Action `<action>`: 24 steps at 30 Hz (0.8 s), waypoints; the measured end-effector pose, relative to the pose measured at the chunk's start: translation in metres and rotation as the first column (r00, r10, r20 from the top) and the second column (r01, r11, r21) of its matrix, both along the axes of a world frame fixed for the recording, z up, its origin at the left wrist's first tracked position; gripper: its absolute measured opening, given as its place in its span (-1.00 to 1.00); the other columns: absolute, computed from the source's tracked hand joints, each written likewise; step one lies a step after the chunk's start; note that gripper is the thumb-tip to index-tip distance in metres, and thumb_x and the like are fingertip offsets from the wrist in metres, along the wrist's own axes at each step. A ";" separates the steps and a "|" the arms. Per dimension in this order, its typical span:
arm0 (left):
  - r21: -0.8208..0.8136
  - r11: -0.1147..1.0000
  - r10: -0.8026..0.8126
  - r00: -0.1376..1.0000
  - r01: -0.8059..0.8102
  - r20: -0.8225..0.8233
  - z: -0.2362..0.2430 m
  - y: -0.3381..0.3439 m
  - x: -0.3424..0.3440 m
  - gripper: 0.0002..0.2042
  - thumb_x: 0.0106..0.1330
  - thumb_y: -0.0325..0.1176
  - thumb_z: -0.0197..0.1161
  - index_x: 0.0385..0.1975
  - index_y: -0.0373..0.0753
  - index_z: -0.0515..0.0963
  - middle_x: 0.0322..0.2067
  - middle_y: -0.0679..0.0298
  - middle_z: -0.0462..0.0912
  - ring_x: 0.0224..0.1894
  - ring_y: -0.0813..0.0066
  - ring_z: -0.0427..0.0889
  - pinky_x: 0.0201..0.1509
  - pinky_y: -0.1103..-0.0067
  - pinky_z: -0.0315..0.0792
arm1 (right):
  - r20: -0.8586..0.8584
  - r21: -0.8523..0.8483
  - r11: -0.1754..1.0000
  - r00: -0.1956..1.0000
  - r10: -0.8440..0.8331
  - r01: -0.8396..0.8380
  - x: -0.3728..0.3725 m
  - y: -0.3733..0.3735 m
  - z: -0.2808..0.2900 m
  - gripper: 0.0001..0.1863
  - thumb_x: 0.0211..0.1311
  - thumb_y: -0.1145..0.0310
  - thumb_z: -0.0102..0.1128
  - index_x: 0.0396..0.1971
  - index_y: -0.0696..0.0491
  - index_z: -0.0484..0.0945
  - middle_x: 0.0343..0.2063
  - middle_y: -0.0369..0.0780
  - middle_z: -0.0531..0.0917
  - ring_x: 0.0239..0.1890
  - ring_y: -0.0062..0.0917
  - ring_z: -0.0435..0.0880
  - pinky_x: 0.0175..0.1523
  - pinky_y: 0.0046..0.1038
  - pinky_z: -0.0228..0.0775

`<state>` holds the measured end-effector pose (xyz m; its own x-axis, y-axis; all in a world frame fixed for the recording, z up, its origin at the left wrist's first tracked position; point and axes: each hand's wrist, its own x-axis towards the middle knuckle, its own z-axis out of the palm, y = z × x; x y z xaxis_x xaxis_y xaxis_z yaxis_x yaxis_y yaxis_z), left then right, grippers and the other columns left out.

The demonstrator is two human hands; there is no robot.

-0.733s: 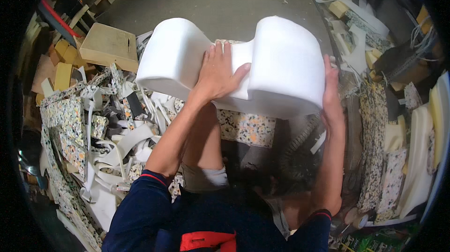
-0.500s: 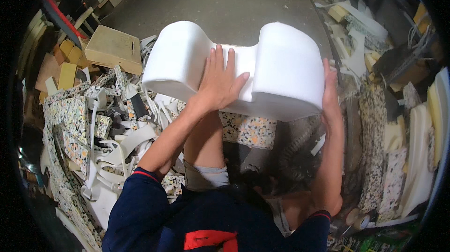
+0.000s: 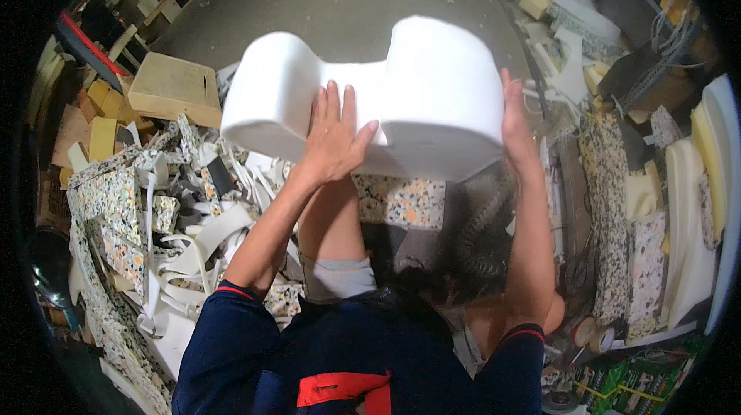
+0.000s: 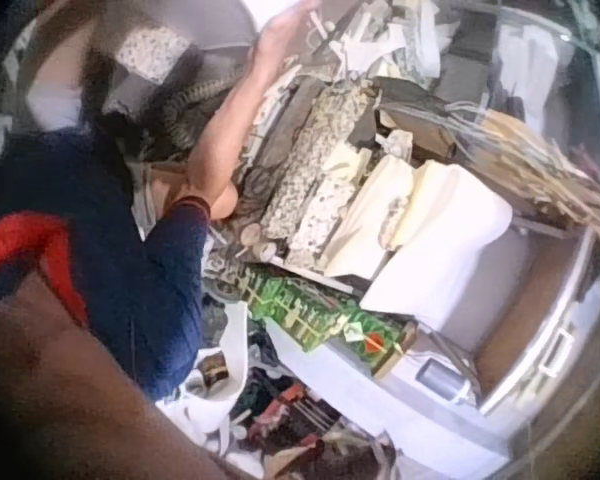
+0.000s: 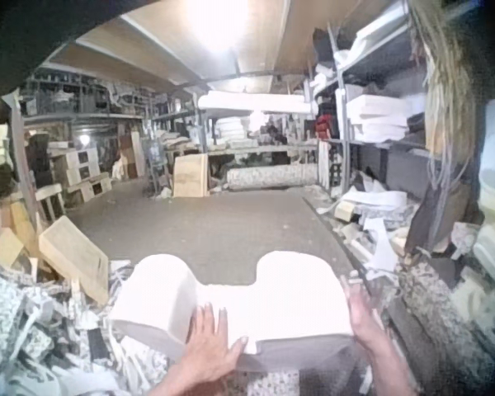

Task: The person applies adhesive to a wooden frame and attaches a white foam piece, smoothing it into place. They then apply adhesive to a second foam piece and attach a foam strip, trimming the excess with a knife.

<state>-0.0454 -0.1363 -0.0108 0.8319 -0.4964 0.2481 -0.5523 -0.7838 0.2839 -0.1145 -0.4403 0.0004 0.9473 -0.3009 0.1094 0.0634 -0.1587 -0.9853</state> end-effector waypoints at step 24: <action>0.954 0.181 -0.399 0.869 -0.237 0.292 0.044 0.054 -0.022 -0.33 0.44 -0.07 -0.06 0.33 -0.59 0.33 0.36 -0.29 0.33 0.45 -0.26 0.25 0.57 -0.10 -0.10 | 0.020 -0.033 0.998 0.998 0.054 -0.054 -0.001 0.012 -0.003 0.08 0.42 -0.49 -0.61 0.56 0.19 -0.15 0.54 0.03 0.02 0.58 -0.19 -0.01 0.59 -0.25 -0.20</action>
